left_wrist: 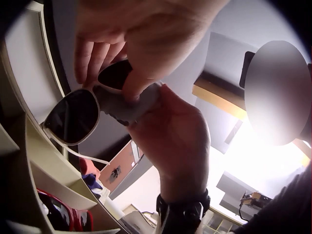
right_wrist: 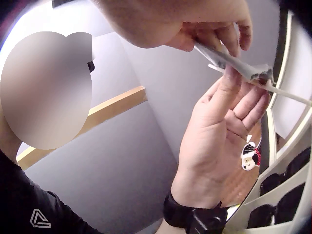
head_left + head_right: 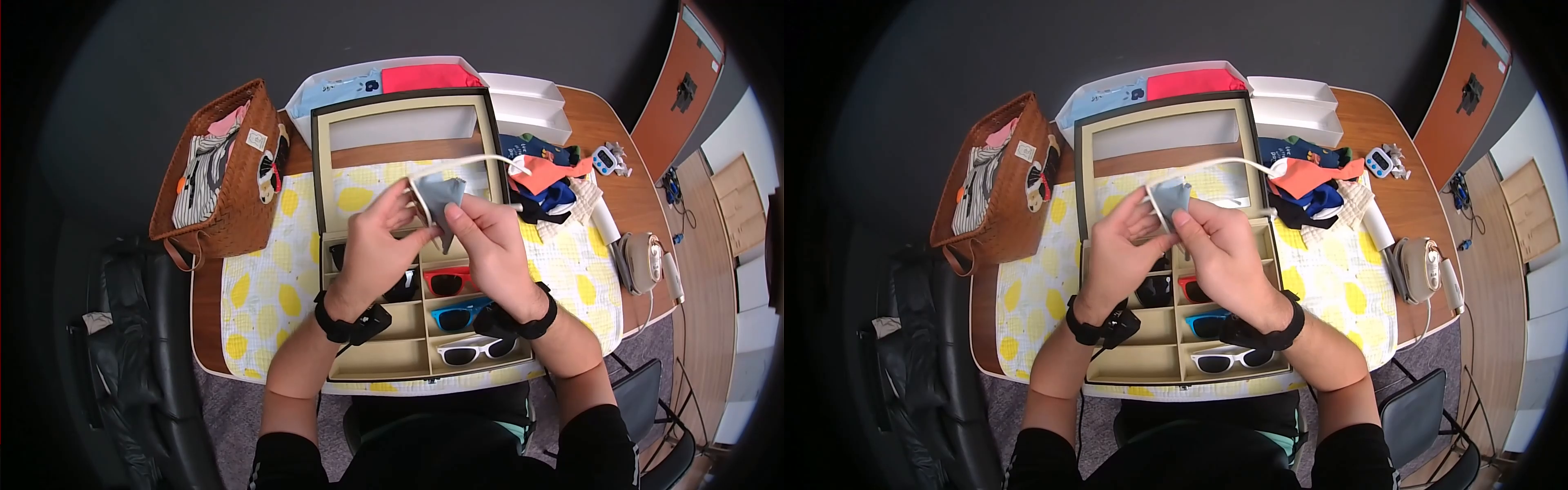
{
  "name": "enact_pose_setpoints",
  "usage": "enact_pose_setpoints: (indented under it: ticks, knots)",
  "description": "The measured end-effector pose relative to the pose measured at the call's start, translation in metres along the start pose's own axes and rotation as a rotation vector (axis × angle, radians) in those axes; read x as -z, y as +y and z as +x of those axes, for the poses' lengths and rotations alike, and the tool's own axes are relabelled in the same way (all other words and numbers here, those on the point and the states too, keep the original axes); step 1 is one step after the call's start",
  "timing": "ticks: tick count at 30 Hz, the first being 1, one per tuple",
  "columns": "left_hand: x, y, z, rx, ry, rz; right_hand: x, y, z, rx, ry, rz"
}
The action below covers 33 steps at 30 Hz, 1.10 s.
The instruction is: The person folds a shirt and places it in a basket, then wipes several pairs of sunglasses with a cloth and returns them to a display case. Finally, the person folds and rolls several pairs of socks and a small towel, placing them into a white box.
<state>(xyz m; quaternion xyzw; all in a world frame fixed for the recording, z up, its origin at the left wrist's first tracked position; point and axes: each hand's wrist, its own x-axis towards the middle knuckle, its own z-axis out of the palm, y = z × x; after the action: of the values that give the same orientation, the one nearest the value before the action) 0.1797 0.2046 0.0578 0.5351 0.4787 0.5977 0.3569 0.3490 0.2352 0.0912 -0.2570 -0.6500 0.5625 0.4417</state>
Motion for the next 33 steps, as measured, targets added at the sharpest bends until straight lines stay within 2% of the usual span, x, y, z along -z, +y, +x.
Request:
enact_pose_setpoints:
  ticks: [2, 6, 8, 11, 15, 17, 19, 21, 23, 27, 29, 33]
  knots:
    - [-0.001, -0.003, -0.003, -0.045, -0.094, 0.056, -0.001, 0.004, 0.003, -0.011, 0.058, 0.037]
    - [0.0, 0.002, 0.001, -0.059, -0.039, 0.026, 0.002, -0.006, 0.0, -0.064, 0.021, -0.001]
    - [0.001, -0.001, 0.002, -0.014, 0.031, -0.065, 0.003, -0.01, -0.002, -0.076, -0.017, -0.028]
    - [-0.002, 0.004, -0.003, -0.094, 0.016, 0.04, -0.001, -0.005, 0.0, 0.016, -0.003, -0.026]
    - [-0.002, 0.005, -0.003, -0.097, -0.022, 0.042, -0.002, -0.007, -0.001, -0.026, -0.024, -0.068]
    - [0.001, 0.005, 0.0, -0.009, 0.059, -0.113, -0.003, -0.015, -0.004, -0.01, -0.034, -0.159]
    - [0.0, 0.006, -0.002, 0.005, 0.065, -0.105, 0.0, -0.018, -0.002, -0.019, -0.049, -0.186]
    - [-0.003, 0.007, -0.005, -0.137, 0.029, 0.043, 0.003, -0.017, 0.0, -0.026, -0.059, -0.218]
    - [-0.004, 0.005, -0.006, -0.134, 0.026, 0.038, 0.002, -0.011, 0.002, -0.067, -0.04, -0.188]
    - [-0.004, 0.005, -0.002, -0.021, 0.07, -0.046, 0.0, -0.018, -0.002, 0.022, 0.004, -0.322]
    - [-0.005, 0.005, -0.004, -0.046, 0.076, -0.037, 0.002, -0.022, -0.002, -0.043, -0.032, -0.345]
    - [-0.005, 0.008, -0.007, -0.145, 0.027, 0.118, 0.0, -0.009, 0.003, -0.026, -0.03, -0.264]
